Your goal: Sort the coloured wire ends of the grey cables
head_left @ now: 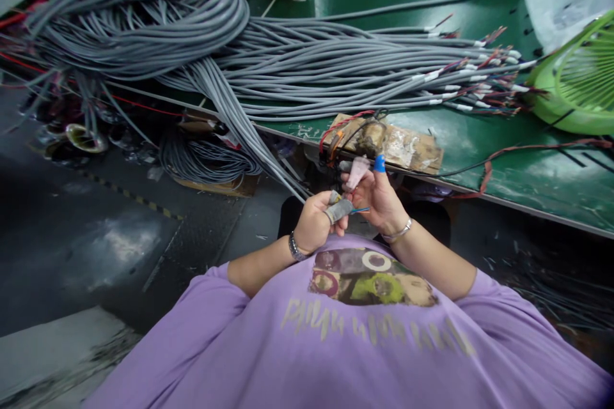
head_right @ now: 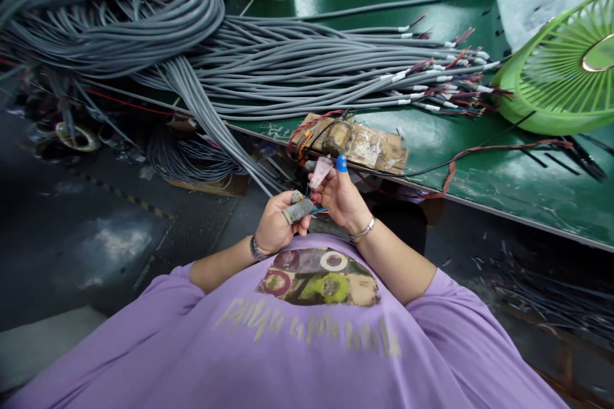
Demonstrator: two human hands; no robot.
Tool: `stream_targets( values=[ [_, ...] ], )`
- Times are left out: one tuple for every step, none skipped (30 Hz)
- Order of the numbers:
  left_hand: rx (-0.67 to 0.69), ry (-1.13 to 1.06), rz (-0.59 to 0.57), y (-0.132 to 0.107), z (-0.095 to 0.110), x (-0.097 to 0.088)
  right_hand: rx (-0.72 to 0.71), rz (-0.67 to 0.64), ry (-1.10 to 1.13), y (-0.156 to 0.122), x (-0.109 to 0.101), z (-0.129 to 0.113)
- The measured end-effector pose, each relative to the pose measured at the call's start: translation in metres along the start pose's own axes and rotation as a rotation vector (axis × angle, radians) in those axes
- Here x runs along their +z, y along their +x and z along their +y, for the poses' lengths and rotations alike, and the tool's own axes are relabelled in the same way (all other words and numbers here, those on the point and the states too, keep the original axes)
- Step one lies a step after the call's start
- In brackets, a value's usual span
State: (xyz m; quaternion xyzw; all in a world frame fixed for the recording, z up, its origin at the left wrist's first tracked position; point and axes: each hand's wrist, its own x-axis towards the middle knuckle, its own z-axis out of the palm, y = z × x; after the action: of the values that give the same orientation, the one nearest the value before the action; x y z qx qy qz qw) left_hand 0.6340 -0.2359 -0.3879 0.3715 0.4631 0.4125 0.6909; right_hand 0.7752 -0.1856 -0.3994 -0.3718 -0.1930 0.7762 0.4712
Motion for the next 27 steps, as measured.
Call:
stream_targets(
  values=[
    [0.006,0.0,-0.006,-0.002,0.0,-0.001,0.011,-0.011,-0.003,-0.001,0.0,-0.001],
    [0.013,0.001,-0.01,-0.003,-0.001,-0.001,0.019,-0.023,-0.005,-0.002,0.0,-0.002],
    [0.02,0.001,-0.007,-0.004,-0.001,-0.002,0.026,-0.036,-0.006,-0.002,0.0,-0.004],
    [0.027,0.001,0.003,-0.004,-0.002,-0.002,0.028,-0.046,-0.007,-0.002,0.0,-0.005],
    [0.033,0.0,0.017,-0.004,-0.003,-0.002,0.025,-0.051,-0.012,-0.002,0.0,-0.005],
    [0.038,-0.002,0.035,-0.004,-0.004,-0.002,0.017,-0.048,-0.018,-0.002,-0.001,-0.006],
    [0.045,-0.005,0.053,-0.003,-0.005,-0.002,0.003,-0.038,-0.022,-0.002,-0.001,-0.006],
    [0.051,-0.008,0.068,-0.002,-0.006,-0.001,-0.013,-0.025,-0.025,-0.002,0.0,-0.006],
    [0.057,-0.011,0.08,0.0,-0.006,0.0,-0.029,-0.01,-0.025,-0.001,0.0,-0.006],
    [0.063,-0.015,0.089,0.001,-0.006,0.001,-0.042,0.001,-0.024,-0.001,0.0,-0.005],
    [0.07,-0.022,0.094,0.002,-0.007,0.002,-0.051,0.007,-0.022,-0.001,0.0,-0.005],
    [0.077,-0.03,0.097,0.003,-0.006,0.003,-0.06,0.01,-0.02,0.0,0.001,-0.004],
    [0.083,-0.037,0.099,0.004,-0.006,0.004,-0.071,0.011,-0.019,0.0,0.001,-0.003],
    [0.088,-0.042,0.103,0.005,-0.006,0.005,-0.088,0.017,-0.019,0.0,0.001,-0.002],
    [0.091,-0.045,0.109,0.006,-0.005,0.005,-0.116,0.03,-0.02,0.001,0.001,-0.001],
    [0.093,-0.044,0.116,0.006,-0.005,0.006,-0.153,0.048,-0.025,0.001,0.0,0.001],
    [0.094,-0.039,0.123,0.007,-0.005,0.006,-0.203,0.074,-0.037,0.002,0.0,0.002],
    [0.094,-0.032,0.129,0.007,-0.004,0.006,-0.262,0.106,-0.057,0.003,-0.001,0.004],
    [0.095,-0.027,0.133,0.007,-0.004,0.006,-0.321,0.139,-0.086,0.004,-0.003,0.006],
    [0.093,-0.023,0.134,0.007,-0.004,0.006,-0.367,0.166,-0.117,0.005,-0.004,0.008],
    [0.089,-0.022,0.132,0.007,-0.003,0.006,-0.386,0.174,-0.145,0.006,-0.005,0.009],
    [0.084,-0.024,0.129,0.007,-0.003,0.006,-0.372,0.164,-0.161,0.007,-0.005,0.01],
    [0.079,-0.028,0.124,0.007,-0.004,0.006,-0.327,0.141,-0.16,0.007,-0.005,0.009],
    [0.076,-0.033,0.117,0.007,-0.004,0.006,-0.262,0.109,-0.143,0.008,-0.004,0.008],
    [0.074,-0.037,0.111,0.007,-0.004,0.006,-0.195,0.083,-0.113,0.008,-0.002,0.006],
    [0.075,-0.039,0.107,0.007,-0.004,0.007,-0.139,0.068,-0.077,0.008,-0.001,0.004],
    [0.074,-0.038,0.105,0.008,-0.005,0.007,-0.103,0.066,-0.042,0.009,0.001,0.002]
  ],
)
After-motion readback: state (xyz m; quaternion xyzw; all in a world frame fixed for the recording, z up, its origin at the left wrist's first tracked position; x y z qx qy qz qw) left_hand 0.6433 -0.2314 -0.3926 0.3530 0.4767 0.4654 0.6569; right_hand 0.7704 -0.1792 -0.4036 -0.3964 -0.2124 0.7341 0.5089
